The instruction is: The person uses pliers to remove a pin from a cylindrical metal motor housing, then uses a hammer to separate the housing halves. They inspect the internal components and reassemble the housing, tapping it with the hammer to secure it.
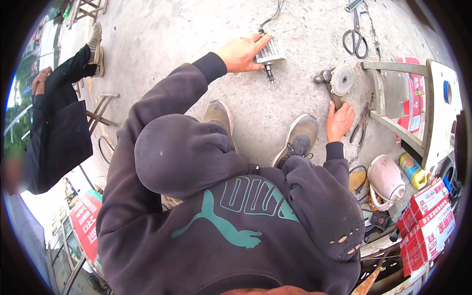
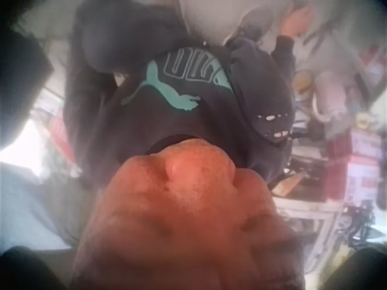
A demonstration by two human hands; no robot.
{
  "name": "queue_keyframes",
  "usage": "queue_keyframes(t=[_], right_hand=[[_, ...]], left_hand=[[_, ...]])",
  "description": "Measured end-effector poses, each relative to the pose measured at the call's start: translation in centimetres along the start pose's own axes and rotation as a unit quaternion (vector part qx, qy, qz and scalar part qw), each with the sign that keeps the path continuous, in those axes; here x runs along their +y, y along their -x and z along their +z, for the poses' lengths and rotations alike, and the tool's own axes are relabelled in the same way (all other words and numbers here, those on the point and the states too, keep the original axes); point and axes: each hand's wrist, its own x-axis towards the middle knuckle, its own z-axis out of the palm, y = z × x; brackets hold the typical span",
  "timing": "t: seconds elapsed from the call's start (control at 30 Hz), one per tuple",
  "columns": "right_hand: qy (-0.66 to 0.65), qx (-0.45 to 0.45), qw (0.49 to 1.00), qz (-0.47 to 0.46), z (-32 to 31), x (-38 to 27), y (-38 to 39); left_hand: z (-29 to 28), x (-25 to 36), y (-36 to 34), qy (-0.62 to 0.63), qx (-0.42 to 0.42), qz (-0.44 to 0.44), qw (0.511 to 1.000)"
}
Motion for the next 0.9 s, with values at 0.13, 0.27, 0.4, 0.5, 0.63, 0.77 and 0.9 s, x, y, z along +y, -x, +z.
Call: queue_keyframes(t=[0.13,0.27,0.4,0.5,0.63,0.77,0.9], right_hand=[[0.009,0.002,1.000,-0.020,-0.1,0.3,-0.2],[0.010,0.008,1.000,-0.028,0.1,0.5,-0.2],[0.015,-0.006,1.000,-0.022,0.3,1.1,0.2],[0.019,-0.009,0.999,-0.027,0.5,0.8,0.0],[0.031,-0.006,0.999,-0.026,0.8,1.0,0.2],[0.022,0.006,0.999,-0.040,1.2,1.4,0.3],[-0.019,-0.019,1.000,-0.017,-0.6,0.7,0.2]], left_hand=[[0.2,-2.4,0.9,0.134,0.046,-0.084,0.986],[1.9,-4.7,2.5,0.367,0.090,-0.246,0.892],[1.9,-4.0,2.9,0.536,0.081,-0.317,0.779],[2.4,-4.3,3.3,0.540,0.099,-0.325,0.770],[3.3,-4.8,3.6,0.540,0.096,-0.325,0.770],[4.5,-4.9,3.6,0.472,0.128,-0.310,0.815],[3.7,-2.3,2.0,0.356,0.145,-0.303,0.872]])
